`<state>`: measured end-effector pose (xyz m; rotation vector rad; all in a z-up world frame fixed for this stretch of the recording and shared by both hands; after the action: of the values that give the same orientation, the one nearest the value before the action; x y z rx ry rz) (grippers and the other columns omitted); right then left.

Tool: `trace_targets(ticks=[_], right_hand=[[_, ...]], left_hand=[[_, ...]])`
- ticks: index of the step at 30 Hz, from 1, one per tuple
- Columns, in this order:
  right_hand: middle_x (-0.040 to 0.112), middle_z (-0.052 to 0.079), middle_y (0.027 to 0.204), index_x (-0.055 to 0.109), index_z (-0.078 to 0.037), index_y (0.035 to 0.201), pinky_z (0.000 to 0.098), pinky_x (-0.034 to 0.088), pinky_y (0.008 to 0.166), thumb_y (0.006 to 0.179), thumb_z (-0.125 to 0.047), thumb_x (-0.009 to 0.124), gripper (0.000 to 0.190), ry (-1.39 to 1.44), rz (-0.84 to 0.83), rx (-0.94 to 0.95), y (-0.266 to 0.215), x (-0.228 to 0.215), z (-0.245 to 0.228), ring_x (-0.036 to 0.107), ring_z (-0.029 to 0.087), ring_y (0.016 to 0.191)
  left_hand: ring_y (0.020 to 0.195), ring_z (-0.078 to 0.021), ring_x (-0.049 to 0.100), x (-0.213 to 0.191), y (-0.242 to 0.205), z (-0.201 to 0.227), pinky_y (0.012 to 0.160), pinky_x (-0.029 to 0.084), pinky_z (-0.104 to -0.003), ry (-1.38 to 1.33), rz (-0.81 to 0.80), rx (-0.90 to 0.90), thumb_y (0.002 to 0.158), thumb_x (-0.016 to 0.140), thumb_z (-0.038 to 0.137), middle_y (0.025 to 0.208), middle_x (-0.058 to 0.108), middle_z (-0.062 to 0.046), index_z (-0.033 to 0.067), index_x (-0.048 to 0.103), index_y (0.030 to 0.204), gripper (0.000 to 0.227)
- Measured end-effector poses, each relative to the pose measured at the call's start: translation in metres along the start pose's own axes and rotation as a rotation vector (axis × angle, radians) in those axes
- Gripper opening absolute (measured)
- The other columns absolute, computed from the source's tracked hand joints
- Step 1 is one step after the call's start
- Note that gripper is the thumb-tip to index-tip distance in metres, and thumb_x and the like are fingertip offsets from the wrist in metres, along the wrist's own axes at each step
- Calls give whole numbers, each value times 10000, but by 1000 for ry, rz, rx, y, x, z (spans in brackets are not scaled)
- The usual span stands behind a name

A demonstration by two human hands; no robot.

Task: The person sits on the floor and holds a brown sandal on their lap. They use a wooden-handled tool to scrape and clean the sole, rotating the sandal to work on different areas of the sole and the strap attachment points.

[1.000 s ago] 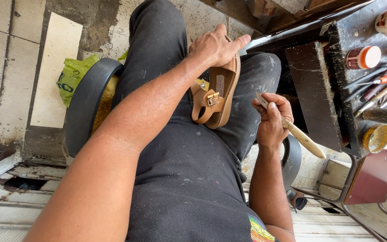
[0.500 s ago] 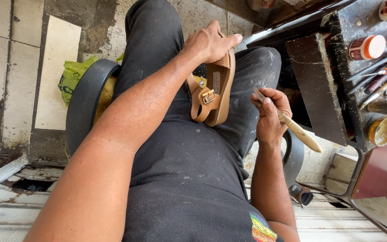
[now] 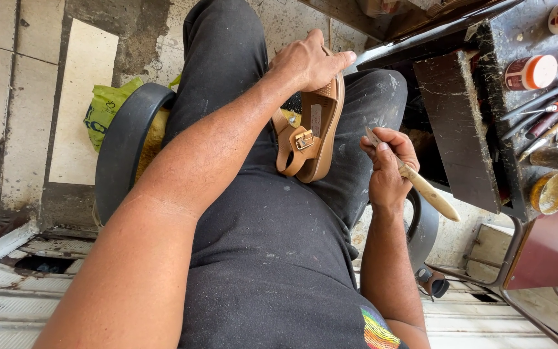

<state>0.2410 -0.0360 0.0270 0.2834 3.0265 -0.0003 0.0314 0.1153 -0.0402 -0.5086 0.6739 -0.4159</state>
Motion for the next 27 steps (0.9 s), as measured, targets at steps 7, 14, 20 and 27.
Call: trace_targets(ticks=[7,14,20,27], right_hand=[[663,150,1157,656,18,1138,368,671,918,1002,-15,518,197,-6,-4,-2,-1,2,0,728,254,965],[664,148,1163,658,12,1134,370,668,916,995,-49,543,190,22,-3,2,-1,2,3,731,259,959],[668,146,1167,661,5,1131,365,664,907,1002,-77,543,194,24,-6,4,-1,3,3,734,260,949],[663,147,1180,661,6,1139,359,666,907,1027,-123,564,196,64,-24,-7,-1,2,7,736,261,947]], left_hand=[[1068,-382,622,-1,-1,0,840,494,-584,-19,6,1,824,455,820,1255,627,-131,171,432,1385,858],[1089,-389,612,0,0,0,853,479,-576,-9,-3,-11,825,448,818,1260,624,-150,172,446,1345,830],[1050,-365,624,0,1,0,832,478,-553,-3,5,-8,830,448,815,1202,643,-130,174,465,1294,792],[1099,-371,612,-2,-3,-1,857,484,-558,-18,0,-23,823,462,810,1238,639,-127,185,468,1311,793]])
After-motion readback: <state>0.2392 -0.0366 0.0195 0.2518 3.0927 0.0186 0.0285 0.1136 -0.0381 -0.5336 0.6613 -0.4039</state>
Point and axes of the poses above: each hand's wrist, its own y-axis towards the middle knuckle, its own x-axis out of the palm, z = x × y, the point moved 9 cm from there along y, towards the middle knuckle
